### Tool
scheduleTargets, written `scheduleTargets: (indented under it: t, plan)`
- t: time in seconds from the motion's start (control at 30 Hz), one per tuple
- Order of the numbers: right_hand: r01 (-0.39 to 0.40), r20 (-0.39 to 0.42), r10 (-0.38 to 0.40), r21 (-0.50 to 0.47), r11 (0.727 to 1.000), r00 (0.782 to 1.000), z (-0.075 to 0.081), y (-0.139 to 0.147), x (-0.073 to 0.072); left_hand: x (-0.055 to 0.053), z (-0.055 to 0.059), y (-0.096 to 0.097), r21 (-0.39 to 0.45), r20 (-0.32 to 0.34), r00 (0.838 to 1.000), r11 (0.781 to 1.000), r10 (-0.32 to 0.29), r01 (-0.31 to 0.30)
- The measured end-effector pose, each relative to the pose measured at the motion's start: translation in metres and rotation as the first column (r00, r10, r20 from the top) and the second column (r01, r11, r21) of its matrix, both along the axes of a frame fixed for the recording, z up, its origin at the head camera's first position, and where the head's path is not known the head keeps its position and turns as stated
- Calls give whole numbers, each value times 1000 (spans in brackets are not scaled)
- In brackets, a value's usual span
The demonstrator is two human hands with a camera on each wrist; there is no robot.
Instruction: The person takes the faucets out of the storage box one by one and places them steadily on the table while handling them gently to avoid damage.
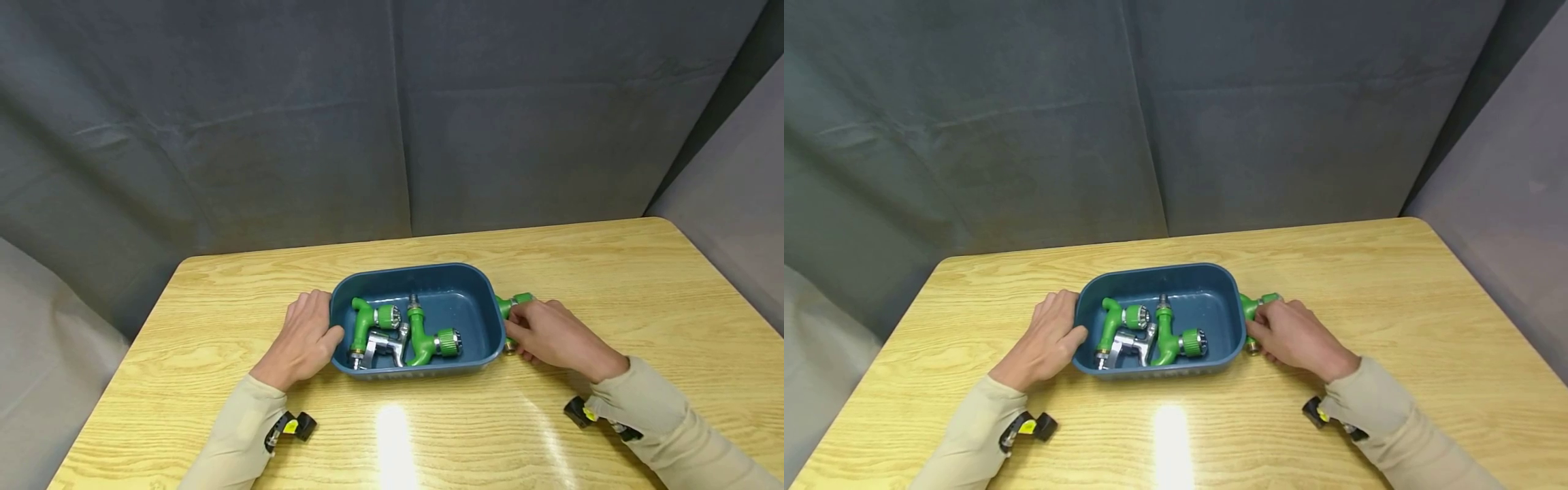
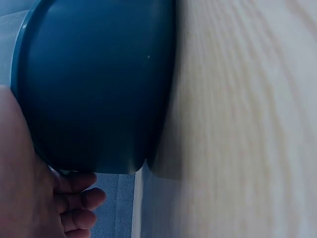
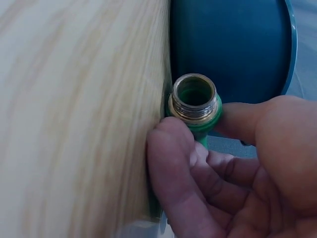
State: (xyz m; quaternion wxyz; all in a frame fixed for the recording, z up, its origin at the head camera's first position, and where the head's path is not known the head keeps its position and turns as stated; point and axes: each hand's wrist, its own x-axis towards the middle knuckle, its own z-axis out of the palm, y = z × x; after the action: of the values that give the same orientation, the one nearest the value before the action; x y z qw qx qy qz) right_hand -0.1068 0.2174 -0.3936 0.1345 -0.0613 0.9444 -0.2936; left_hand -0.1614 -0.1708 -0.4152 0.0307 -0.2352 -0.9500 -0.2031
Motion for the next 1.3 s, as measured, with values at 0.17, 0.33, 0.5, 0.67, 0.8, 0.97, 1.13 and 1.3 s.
scheduleTargets:
  t: [0.17, 0.33, 0.5, 0.67, 0.8, 0.97, 1.13, 1.3]
  plan:
    - [4, 0, -4, -1, 1000, 1000, -1, 1, -1, 0, 0, 0, -2, 6, 1000, 1000, 3, -3]
    - [6, 0, -6, -7, 1000, 1000, -1, 1, -2, 0, 0, 0, 0, 12, 1000, 1000, 6, -6]
    - [6, -9, -6, -8, 1000, 1000, -1, 1, -2, 0, 0, 0, 3, 16, 1000, 1000, 7, -7]
    - [8, -4, -8, -11, 1000, 1000, -1, 0, -2, 0, 0, -1, 2, 20, 1000, 1000, 9, -9]
    - [12, -5, -12, 2, 1000, 1000, 1, 1, -2, 0, 0, 0, 0, 20, 1000, 1000, 7, -7]
    - [14, -12, -13, 14, 1000, 1000, 2, 1, -2, 0, 0, -1, -1, 23, 1000, 1000, 1, -1]
    - [19, -1, -19, 9, 1000, 1000, 3, 1, -1, 0, 0, -1, -3, 29, 1000, 1000, 0, 0]
    - [10, -19, -10, 20, 1000, 1000, 4, 1, -2, -1, 0, -1, -9, 35, 999, 1000, 2, -1]
